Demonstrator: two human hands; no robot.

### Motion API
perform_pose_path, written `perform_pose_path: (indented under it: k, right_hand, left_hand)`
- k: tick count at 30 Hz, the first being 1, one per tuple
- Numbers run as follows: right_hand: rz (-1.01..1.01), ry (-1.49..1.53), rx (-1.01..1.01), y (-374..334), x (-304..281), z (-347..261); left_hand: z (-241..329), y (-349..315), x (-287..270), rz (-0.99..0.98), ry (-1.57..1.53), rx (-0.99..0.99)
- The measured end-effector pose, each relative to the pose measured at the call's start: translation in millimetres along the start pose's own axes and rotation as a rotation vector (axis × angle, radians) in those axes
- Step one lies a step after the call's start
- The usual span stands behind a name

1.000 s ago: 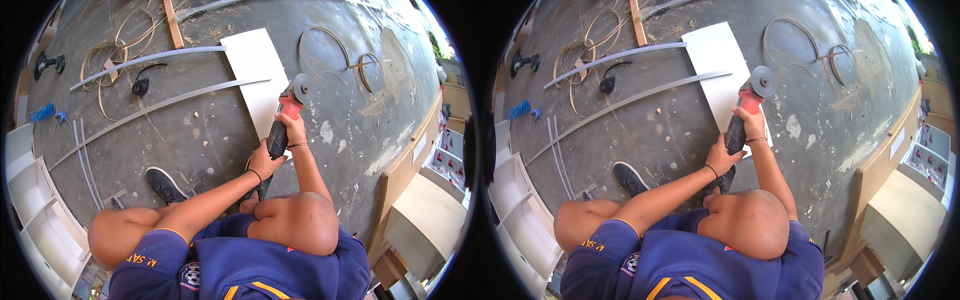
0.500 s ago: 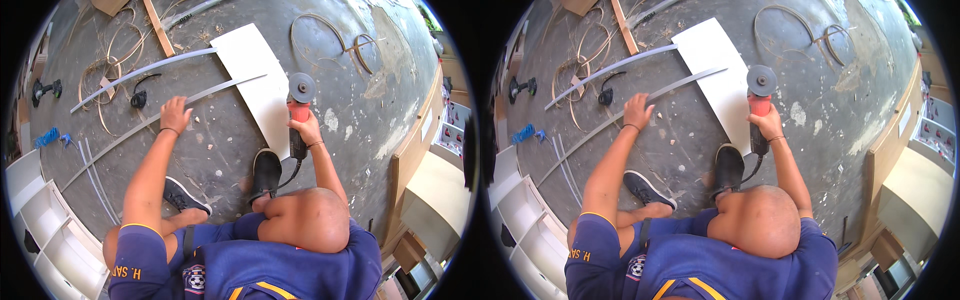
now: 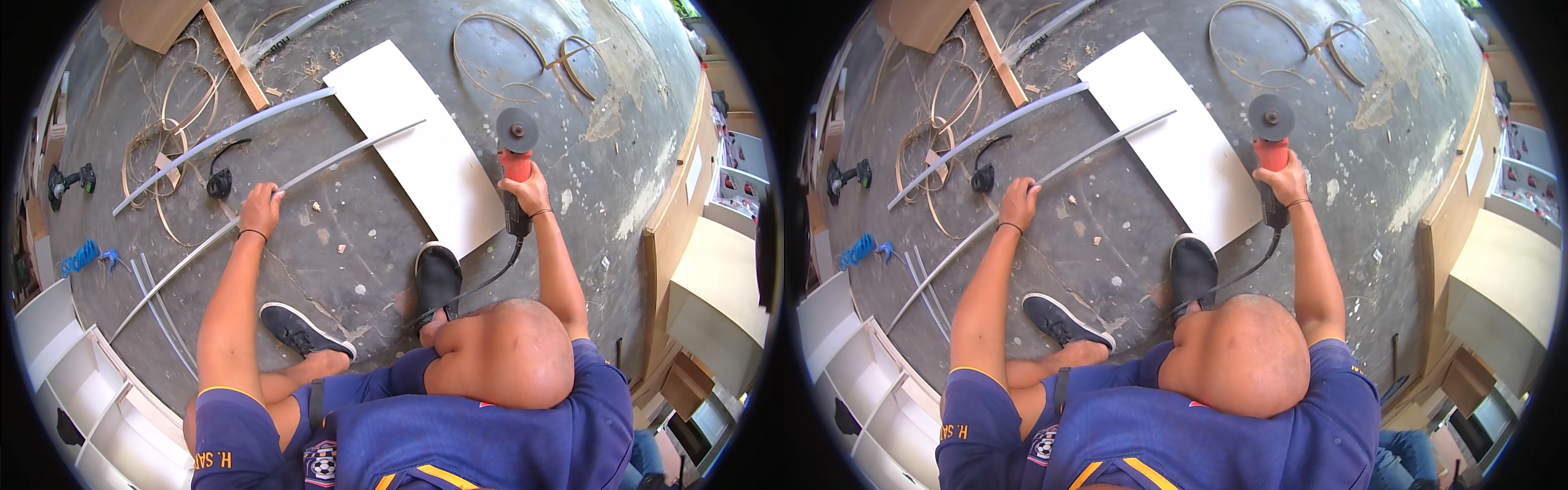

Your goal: The person measures a white plastic tube with a measuring tape, marks it, and then cuts it using an angle grinder.

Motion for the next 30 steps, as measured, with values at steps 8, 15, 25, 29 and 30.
perform_pose_path:
  k: [8, 15, 25, 29, 30]
  right_hand:
    - [0.143, -0.059, 0.039, 11, -16, 28]
    - [0.159, -0.025, 0.119, 16, -17, 55]
    - [0.166, 0.056, 0.100, 8, -13, 58]
    - [0.235, 0.026, 0.153, 3, -10, 57]
    - [0.243, 0.004, 0.204, -1, -17, 28]
  left_hand:
    - [10, 1, 0, 0.040, 0.010, 0.093]
    - [39, 11, 10, -0.007, -0.063, 0.092]
    - [41, 18, 11, -0.031, -0.043, 0.138]
    - [27, 22, 35, 0.014, -0.024, 0.195]
    - [9, 22, 43, 0.088, -0.064, 0.237]
Point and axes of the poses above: each hand's wrist, its own y-axis towards the middle knuckle, its own x-axis out of the palm, z = x × y, the point moved 2 cm from there along y, towards the middle knuckle, and after that the axes turned 2 degrees about z, right-handed, at the moved point
